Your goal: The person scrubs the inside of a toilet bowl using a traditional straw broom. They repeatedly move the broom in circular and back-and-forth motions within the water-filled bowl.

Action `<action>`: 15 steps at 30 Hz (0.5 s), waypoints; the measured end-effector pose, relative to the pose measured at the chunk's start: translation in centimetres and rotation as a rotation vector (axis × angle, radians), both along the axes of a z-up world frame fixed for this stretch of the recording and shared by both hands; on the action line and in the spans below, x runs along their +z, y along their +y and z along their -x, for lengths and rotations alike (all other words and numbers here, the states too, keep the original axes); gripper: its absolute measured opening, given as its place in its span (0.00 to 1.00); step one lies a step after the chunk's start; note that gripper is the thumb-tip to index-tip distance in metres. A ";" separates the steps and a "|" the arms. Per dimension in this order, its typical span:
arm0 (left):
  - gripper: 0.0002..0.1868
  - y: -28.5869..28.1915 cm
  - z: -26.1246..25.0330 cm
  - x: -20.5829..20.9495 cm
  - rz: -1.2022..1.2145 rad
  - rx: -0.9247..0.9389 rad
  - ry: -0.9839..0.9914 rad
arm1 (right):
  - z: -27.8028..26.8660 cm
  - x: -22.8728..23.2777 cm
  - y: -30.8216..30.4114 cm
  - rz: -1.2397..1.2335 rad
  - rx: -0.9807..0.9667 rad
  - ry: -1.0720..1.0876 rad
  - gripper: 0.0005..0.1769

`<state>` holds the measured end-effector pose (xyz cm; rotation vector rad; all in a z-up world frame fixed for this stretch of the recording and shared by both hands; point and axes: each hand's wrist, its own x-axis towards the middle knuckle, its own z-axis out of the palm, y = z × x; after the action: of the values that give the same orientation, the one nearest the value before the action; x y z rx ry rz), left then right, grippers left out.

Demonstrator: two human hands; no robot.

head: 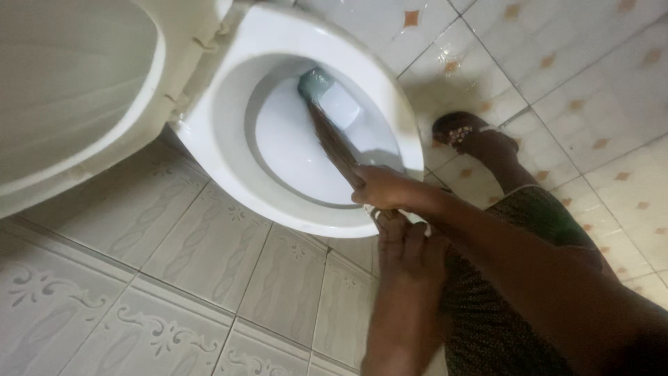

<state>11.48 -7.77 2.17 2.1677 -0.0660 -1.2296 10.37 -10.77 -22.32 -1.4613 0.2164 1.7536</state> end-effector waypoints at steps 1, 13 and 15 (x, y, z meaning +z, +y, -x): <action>0.31 -0.3 -0.2 0.3 0.011 -0.005 0.014 | 0.0 0.4 -0.4 0.006 -0.030 0.017 0.40; 0.33 0.8 -1.4 -0.4 -0.030 0.008 0.018 | 0.7 -1.2 0.8 -0.025 -0.107 -0.063 0.36; 0.33 0.9 -1.1 0.2 0.008 0.013 -0.032 | 0.3 -0.5 0.5 0.001 0.008 -0.030 0.35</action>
<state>12.60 -6.88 2.34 2.1772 -0.0702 -1.1859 10.07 -10.24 -22.86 -1.4901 0.1954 1.7374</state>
